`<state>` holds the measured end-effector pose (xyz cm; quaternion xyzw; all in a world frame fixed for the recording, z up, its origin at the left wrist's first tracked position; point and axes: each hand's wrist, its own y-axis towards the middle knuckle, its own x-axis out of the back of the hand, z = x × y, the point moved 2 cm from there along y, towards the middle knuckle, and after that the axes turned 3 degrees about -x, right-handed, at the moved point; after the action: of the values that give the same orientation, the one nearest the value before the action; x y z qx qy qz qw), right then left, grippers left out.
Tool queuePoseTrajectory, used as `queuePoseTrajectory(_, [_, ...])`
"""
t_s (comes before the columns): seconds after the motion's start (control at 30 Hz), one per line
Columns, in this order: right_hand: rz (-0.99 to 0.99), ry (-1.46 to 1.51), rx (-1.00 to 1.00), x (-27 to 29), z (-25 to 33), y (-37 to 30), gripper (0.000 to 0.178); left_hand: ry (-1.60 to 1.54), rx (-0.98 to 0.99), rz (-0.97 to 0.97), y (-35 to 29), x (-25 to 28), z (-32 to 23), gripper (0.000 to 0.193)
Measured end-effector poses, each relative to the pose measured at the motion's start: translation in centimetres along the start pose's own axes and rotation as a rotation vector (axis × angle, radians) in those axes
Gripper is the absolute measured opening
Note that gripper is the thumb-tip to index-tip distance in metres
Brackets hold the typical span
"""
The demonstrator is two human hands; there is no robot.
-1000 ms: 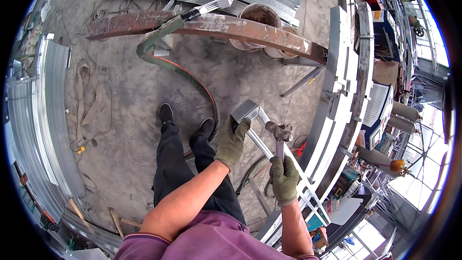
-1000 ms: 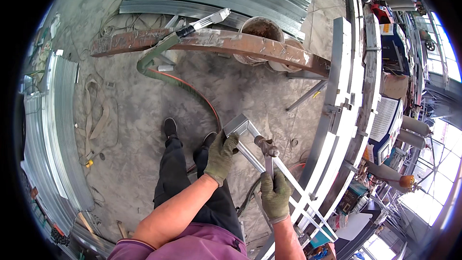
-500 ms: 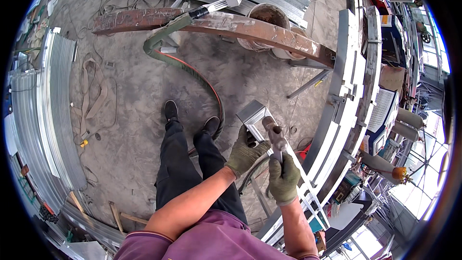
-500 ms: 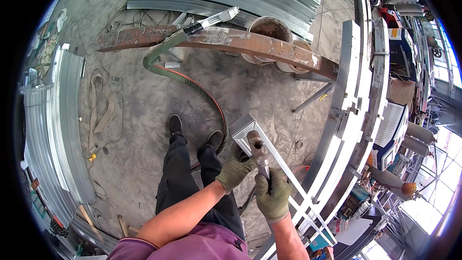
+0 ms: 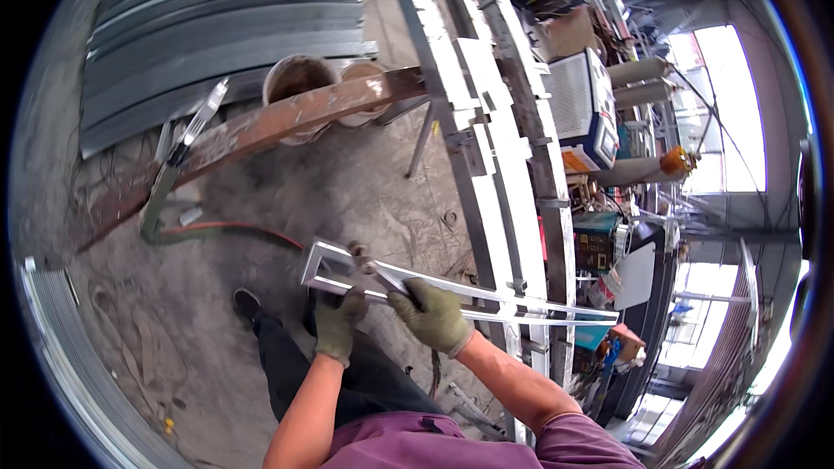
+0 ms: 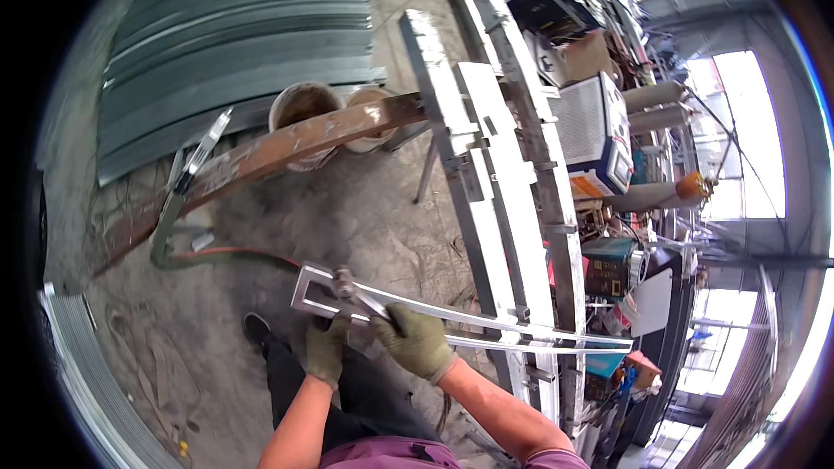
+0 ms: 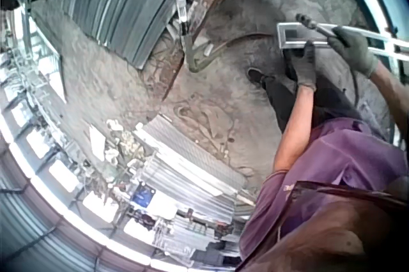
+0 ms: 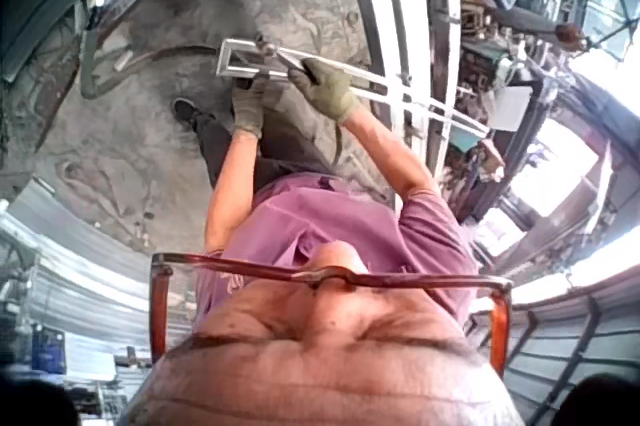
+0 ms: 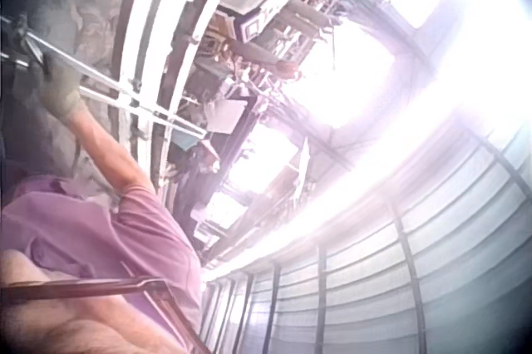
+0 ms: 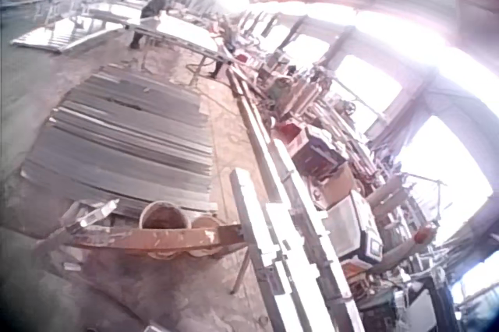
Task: The person welds rectangular metal frame pieces using a handheld welding torch. They repeatedly position the frame, weld seams, and reposition the frame to access different sides. The person wears gloves and works in a workshop with metal stock and equipment visible.
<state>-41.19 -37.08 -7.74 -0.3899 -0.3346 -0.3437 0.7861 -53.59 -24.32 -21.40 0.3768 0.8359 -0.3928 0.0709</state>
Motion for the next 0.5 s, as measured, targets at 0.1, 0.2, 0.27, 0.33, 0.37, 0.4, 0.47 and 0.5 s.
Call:
queuePoseTrajectory(0.1, [-0.132,-0.007,-0.195,4.1,-5.6,0.3,0.042,0.104,-0.063,0.010,-0.5,1.1,-0.8,0.064])
queuePoseTrajectory(0.2, [-0.396,-0.092,-0.345,7.4,-14.2,0.2,0.037,0.265,0.082,0.080,-1.8,4.3,-1.5,0.066])
queuePoseTrajectory(0.27, [-0.345,-0.218,-0.563,9.2,-20.6,1.6,0.034,0.316,0.151,-0.024,-3.6,7.8,-0.4,0.070])
queuePoseTrajectory(0.33, [-0.232,-0.274,-0.759,11.1,-25.5,4.0,0.039,0.423,0.161,-0.116,-4.4,11.5,0.3,0.070])
queuePoseTrajectory(0.37, [-0.208,-0.312,-0.786,11.9,-27.5,5.7,0.038,0.512,0.183,-0.175,-5.1,12.7,-0.5,0.063])
queuePoseTrajectory(0.4, [-0.183,-0.354,-0.813,12.8,-28.4,7.5,0.037,0.595,0.203,-0.244,-5.5,14.1,-0.9,0.057])
queuePoseTrajectory(0.47, [-0.219,-0.402,-0.778,13.2,-31.7,10.8,0.035,0.642,0.235,-0.304,-6.2,19.5,0.2,0.064])
queuePoseTrajectory(0.5, [-0.216,-0.424,-0.735,12.9,-33.1,12.6,0.036,0.665,0.251,-0.362,-7.0,21.8,0.4,0.067])
